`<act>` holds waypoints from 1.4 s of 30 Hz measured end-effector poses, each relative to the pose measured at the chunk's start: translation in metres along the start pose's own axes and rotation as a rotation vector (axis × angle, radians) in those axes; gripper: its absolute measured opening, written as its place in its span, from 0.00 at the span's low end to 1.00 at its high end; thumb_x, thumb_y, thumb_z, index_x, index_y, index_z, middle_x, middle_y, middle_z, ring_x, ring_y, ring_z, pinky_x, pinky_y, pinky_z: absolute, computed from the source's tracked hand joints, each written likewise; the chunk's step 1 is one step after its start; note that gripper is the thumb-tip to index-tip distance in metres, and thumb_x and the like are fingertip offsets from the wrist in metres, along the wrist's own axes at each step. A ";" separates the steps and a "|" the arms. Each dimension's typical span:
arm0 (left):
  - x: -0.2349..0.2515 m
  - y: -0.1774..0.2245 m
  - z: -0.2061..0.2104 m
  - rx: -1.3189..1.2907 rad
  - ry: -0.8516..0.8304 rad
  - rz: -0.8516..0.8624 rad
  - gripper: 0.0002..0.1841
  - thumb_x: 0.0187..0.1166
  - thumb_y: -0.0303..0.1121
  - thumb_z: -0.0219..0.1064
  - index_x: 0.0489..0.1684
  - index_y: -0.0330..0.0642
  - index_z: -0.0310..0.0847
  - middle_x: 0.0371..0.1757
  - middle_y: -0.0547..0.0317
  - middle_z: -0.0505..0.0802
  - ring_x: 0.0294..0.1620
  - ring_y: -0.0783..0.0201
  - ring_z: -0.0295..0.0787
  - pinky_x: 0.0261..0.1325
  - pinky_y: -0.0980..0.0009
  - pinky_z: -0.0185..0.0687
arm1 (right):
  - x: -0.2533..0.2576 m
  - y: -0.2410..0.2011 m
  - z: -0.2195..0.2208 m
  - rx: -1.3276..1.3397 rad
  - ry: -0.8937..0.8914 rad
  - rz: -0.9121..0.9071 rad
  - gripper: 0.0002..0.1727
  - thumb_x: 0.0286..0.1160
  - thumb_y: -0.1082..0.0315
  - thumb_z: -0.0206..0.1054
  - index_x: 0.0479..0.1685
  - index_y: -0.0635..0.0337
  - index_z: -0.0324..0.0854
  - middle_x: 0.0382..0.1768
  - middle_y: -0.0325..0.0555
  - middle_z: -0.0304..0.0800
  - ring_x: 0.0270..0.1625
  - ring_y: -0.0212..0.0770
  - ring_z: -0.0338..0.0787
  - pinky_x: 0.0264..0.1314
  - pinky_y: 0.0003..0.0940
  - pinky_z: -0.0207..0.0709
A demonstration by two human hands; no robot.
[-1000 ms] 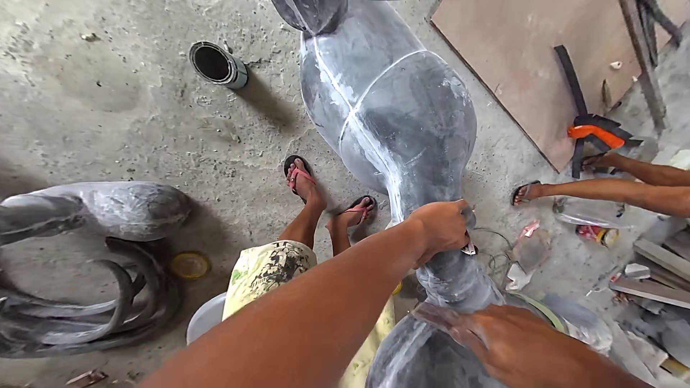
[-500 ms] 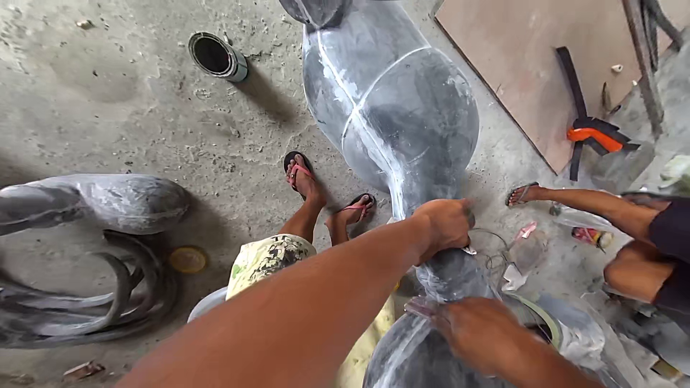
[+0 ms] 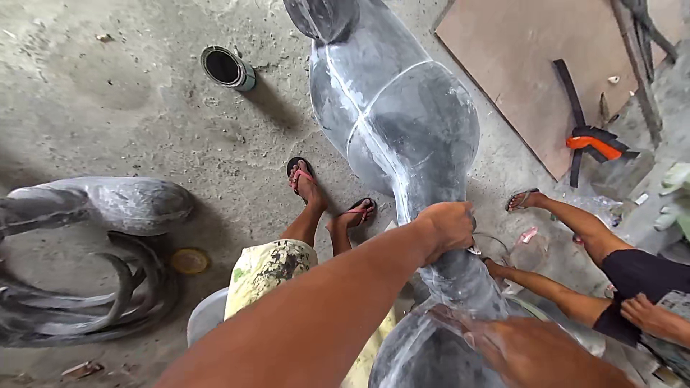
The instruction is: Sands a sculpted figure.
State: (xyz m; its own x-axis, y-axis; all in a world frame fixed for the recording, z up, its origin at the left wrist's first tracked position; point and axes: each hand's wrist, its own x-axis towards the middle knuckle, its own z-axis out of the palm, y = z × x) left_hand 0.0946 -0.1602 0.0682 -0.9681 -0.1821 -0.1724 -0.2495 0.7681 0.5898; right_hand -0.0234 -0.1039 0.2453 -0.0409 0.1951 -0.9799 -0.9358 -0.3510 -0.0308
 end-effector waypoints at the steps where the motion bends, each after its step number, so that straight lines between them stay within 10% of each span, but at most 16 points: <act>1: 0.001 0.003 0.001 -0.003 -0.005 0.007 0.30 0.47 0.44 0.86 0.54 0.50 0.88 0.48 0.57 0.93 0.59 0.52 0.87 0.88 0.46 0.52 | 0.004 -0.006 0.001 0.000 -0.017 0.018 0.31 0.91 0.38 0.37 0.89 0.27 0.65 0.55 0.55 0.93 0.60 0.63 0.91 0.58 0.71 0.78; 5: -0.002 0.004 0.004 -0.002 -0.004 -0.005 0.27 0.51 0.39 0.84 0.56 0.48 0.87 0.49 0.55 0.93 0.62 0.50 0.86 0.90 0.45 0.51 | 0.044 -0.044 -0.002 -0.018 -0.045 0.089 0.29 0.91 0.44 0.43 0.69 0.51 0.81 0.60 0.60 0.90 0.66 0.66 0.87 0.62 0.72 0.76; 11: 0.004 0.004 0.002 0.004 -0.022 0.005 0.24 0.56 0.37 0.82 0.55 0.49 0.87 0.49 0.56 0.93 0.62 0.51 0.86 0.90 0.46 0.49 | 0.007 -0.008 -0.008 -0.001 -0.079 0.027 0.32 0.91 0.39 0.38 0.82 0.39 0.74 0.57 0.56 0.92 0.63 0.63 0.90 0.60 0.71 0.77; 14: 0.000 0.006 0.004 -0.036 -0.012 -0.012 0.26 0.54 0.35 0.83 0.57 0.50 0.88 0.52 0.56 0.93 0.65 0.50 0.85 0.91 0.46 0.48 | 0.038 -0.038 -0.002 -0.007 -0.055 0.081 0.30 0.91 0.42 0.42 0.71 0.50 0.81 0.59 0.59 0.90 0.65 0.65 0.88 0.62 0.72 0.76; 20: 0.005 0.003 0.006 0.002 -0.026 0.020 0.30 0.50 0.41 0.84 0.59 0.51 0.87 0.49 0.56 0.93 0.62 0.50 0.86 0.90 0.45 0.49 | 0.003 -0.003 -0.003 0.031 -0.068 0.027 0.31 0.90 0.37 0.37 0.89 0.26 0.64 0.62 0.52 0.92 0.66 0.62 0.89 0.65 0.74 0.74; 24: -0.003 0.007 0.008 -0.029 -0.005 -0.002 0.34 0.45 0.40 0.86 0.61 0.52 0.87 0.55 0.56 0.94 0.69 0.49 0.83 0.92 0.45 0.45 | 0.041 -0.034 0.003 0.015 -0.026 0.053 0.31 0.90 0.41 0.41 0.73 0.46 0.80 0.60 0.58 0.91 0.65 0.64 0.88 0.62 0.73 0.75; 29: 0.002 0.005 0.005 -0.008 -0.031 0.041 0.37 0.44 0.46 0.87 0.62 0.51 0.86 0.53 0.55 0.93 0.67 0.49 0.84 0.91 0.44 0.46 | -0.010 0.004 0.008 0.029 -0.005 0.006 0.31 0.90 0.37 0.37 0.91 0.23 0.61 0.59 0.52 0.93 0.61 0.62 0.91 0.59 0.72 0.78; 34: -0.001 0.005 0.009 -0.012 0.000 0.023 0.36 0.43 0.44 0.87 0.61 0.51 0.86 0.54 0.55 0.92 0.66 0.50 0.84 0.91 0.44 0.47 | 0.045 -0.042 -0.002 -0.018 -0.057 0.052 0.30 0.89 0.42 0.43 0.71 0.49 0.82 0.61 0.58 0.90 0.67 0.63 0.87 0.64 0.72 0.75; 39: 0.002 0.002 0.005 -0.013 0.004 0.008 0.30 0.52 0.39 0.84 0.60 0.50 0.87 0.52 0.55 0.93 0.64 0.50 0.85 0.90 0.44 0.48 | -0.022 -0.017 0.001 -0.015 0.029 -0.028 0.31 0.90 0.39 0.42 0.70 0.46 0.83 0.47 0.58 0.94 0.54 0.64 0.92 0.53 0.71 0.80; 42: 0.002 0.008 0.006 -0.006 0.005 0.020 0.30 0.50 0.43 0.84 0.58 0.51 0.87 0.52 0.56 0.93 0.64 0.50 0.85 0.90 0.43 0.48 | 0.017 -0.036 0.006 -0.014 -0.020 0.072 0.30 0.91 0.41 0.40 0.81 0.39 0.75 0.59 0.58 0.91 0.64 0.64 0.88 0.63 0.71 0.75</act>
State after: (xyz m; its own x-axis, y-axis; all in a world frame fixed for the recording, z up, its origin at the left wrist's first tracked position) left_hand 0.0910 -0.1504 0.0676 -0.9729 -0.1697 -0.1569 -0.2303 0.7680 0.5976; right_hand 0.0078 -0.0826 0.2310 -0.1150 0.1870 -0.9756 -0.9251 -0.3779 0.0367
